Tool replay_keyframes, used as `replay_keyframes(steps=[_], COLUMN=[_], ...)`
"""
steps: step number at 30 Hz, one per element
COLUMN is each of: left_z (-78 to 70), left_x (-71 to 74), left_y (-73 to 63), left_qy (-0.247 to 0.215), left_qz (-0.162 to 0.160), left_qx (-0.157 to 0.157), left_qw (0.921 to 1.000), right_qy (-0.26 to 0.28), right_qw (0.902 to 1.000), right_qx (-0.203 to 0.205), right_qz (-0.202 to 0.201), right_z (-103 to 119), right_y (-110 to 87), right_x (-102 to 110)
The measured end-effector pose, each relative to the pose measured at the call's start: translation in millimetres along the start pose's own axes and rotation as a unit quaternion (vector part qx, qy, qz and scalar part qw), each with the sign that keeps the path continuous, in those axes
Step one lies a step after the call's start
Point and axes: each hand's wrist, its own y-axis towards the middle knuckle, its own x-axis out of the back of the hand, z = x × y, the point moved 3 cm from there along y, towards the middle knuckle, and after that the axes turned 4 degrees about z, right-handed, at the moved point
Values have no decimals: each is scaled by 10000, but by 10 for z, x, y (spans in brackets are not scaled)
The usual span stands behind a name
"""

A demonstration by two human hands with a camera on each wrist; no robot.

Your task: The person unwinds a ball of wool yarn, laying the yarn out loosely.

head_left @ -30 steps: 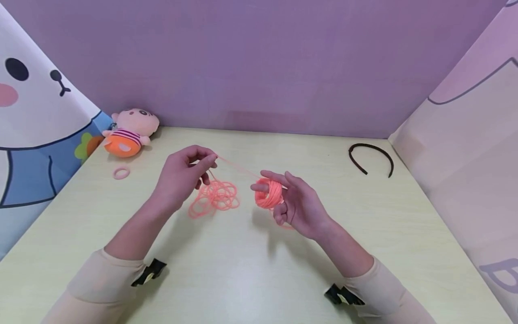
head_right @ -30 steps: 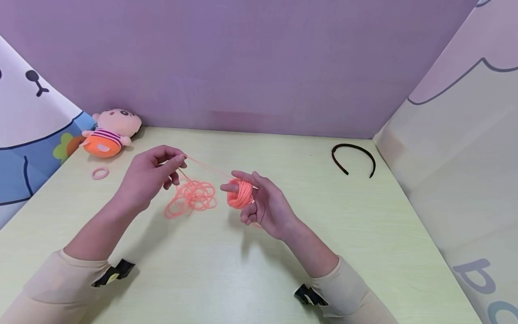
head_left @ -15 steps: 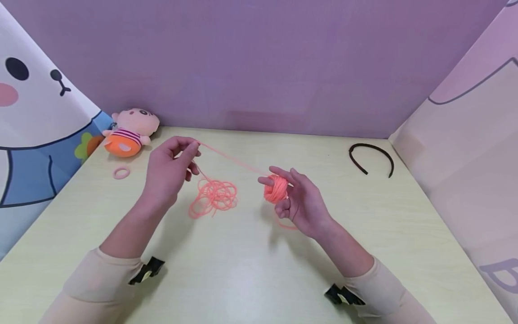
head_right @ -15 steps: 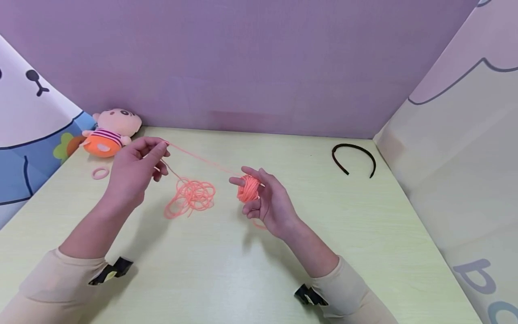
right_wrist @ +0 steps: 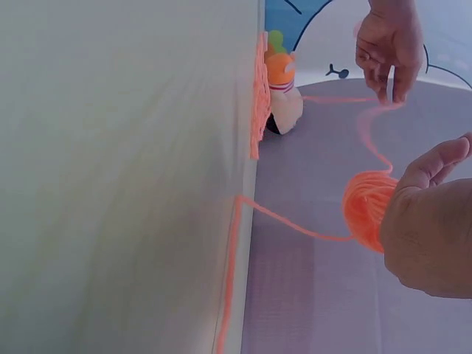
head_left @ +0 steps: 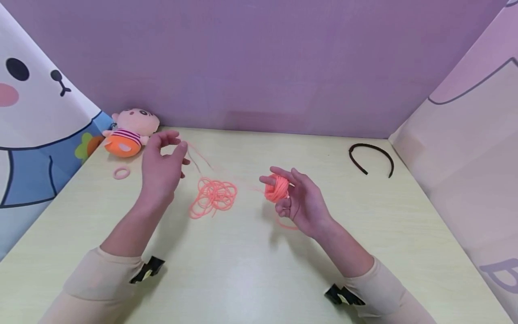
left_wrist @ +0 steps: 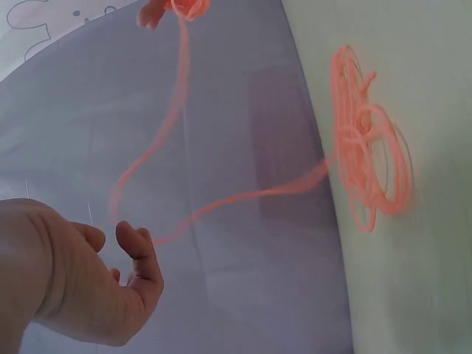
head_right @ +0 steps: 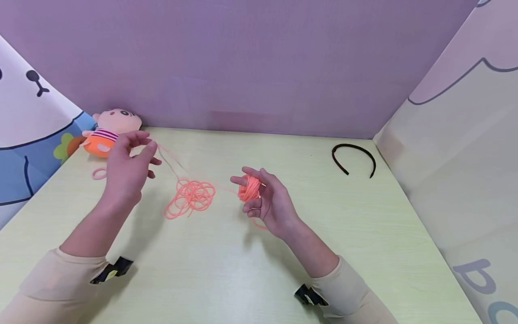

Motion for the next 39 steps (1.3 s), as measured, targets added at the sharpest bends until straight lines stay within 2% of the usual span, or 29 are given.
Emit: replay_keyframes(steps=[4, 6, 8, 11, 13, 16, 19, 23, 26, 29, 34, 39], left_z=[12, 30, 60, 106, 141, 209, 283, 341, 333, 320, 323, 319], left_x=[-85, -142, -215, -349, -447, -581, -689, -778, -801, -793, -735, -635], left_y=[-26, -38, -55, -113, -173, -273, -363, -436, -453, -443, -365, -254], left_qy=[320, 494, 629, 874, 993, 1232, 1327, 1287, 1224, 1215, 1310, 1234], left_qz=[370, 733, 1230, 2186, 2834, 3546, 3996, 4303, 4377, 4333, 4012, 3526], left_qx=[-197, -265, -306, -279, -221, -104, -26, -2, -105, -185, -68, 121], left_qw=[9986, 9957, 9899, 9715, 9536, 9268, 9070, 8934, 8907, 8928, 9066, 9275], right_qy=[13, 41, 81, 77, 52, 52, 137, 244, 274, 246, 235, 237], right_qw=[9999, 9998, 9996, 9992, 9990, 9985, 9977, 9963, 9958, 9957, 9958, 9957], right_qx=[22, 31, 28, 26, 29, 31, 8, -35, -66, -69, -86, -95], right_qz=[117, 200, 285, 391, 449, 544, 667, 822, 869, 893, 878, 888], right_z=[-2, -3, -5, -6, -3, -1, -5, -10, -11, -9, -9, -14], right_y=[-2, -5, -7, -14, -19, -25, -24, -23, -25, -25, -24, -23], right_x=[-14, -24, -34, -47, -57, -64, -67, -76, -82, -83, -87, -89])
